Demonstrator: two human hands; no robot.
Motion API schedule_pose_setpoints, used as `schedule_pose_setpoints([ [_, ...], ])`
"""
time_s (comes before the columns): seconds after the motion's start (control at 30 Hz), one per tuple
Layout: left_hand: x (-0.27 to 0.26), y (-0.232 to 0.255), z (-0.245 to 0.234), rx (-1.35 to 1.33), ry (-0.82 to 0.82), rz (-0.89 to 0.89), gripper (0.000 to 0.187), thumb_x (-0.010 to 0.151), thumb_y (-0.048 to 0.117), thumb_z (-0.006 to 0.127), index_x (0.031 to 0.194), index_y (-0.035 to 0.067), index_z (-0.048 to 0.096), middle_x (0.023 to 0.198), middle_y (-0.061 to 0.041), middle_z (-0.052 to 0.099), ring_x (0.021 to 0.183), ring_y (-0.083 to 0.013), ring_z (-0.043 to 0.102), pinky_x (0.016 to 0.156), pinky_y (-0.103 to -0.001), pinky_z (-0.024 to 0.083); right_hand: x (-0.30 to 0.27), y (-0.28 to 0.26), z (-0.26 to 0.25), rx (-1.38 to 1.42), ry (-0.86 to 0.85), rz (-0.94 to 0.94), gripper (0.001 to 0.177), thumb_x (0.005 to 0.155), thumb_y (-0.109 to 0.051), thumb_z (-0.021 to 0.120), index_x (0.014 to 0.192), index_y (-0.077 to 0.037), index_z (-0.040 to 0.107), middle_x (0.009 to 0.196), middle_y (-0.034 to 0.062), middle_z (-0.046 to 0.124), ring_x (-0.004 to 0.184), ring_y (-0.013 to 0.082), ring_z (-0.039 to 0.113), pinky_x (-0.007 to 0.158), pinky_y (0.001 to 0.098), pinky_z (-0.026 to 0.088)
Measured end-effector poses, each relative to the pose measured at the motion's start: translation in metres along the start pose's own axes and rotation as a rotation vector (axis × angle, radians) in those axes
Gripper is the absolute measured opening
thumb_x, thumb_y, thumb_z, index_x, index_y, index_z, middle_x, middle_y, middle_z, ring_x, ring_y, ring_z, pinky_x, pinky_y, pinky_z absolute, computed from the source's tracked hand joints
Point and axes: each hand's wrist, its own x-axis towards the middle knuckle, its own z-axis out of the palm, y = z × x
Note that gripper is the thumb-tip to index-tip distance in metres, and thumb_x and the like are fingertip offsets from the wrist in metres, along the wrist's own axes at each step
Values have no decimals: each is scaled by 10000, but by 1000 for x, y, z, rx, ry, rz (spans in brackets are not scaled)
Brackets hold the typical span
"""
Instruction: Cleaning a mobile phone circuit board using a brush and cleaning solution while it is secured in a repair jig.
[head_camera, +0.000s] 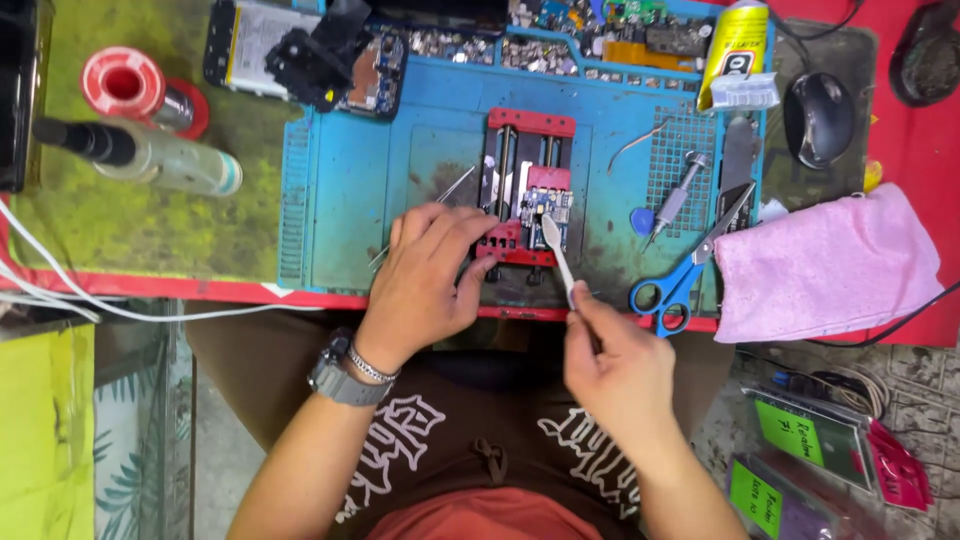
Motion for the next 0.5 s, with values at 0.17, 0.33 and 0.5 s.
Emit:
schedule_pose_setpoints([
  [0.17,-2,-7,10,-6,77,20,364,956,161,658,1313,100,622,1239,-73,668,1113,-329,558,935,-435,444,-4,7,7,-104,63,-113,272,854,-109,733,1119,-131,791,930,45,794,749,209,744,638,355,592],
  [0.33,-3,-11,15,-11,137,42,361,964,218,671,1314,132,651,1204,-60,680,1092,-328,578,930,-428,444,5,19,1,-90,96,-87,234,803,-167,776,1013,-253,832,785,11,781,761,239,747,627,371,591],
  [0.5,-6,-12,17,-1,155,60,335,969,207,673,1293,121,655,1196,-67,680,1084,-328,578,931,-433,449,20,30,-37,50,-35,-132,300,838,-52,742,1104,-170,815,903,62,792,876,330,743,735,407,588],
])
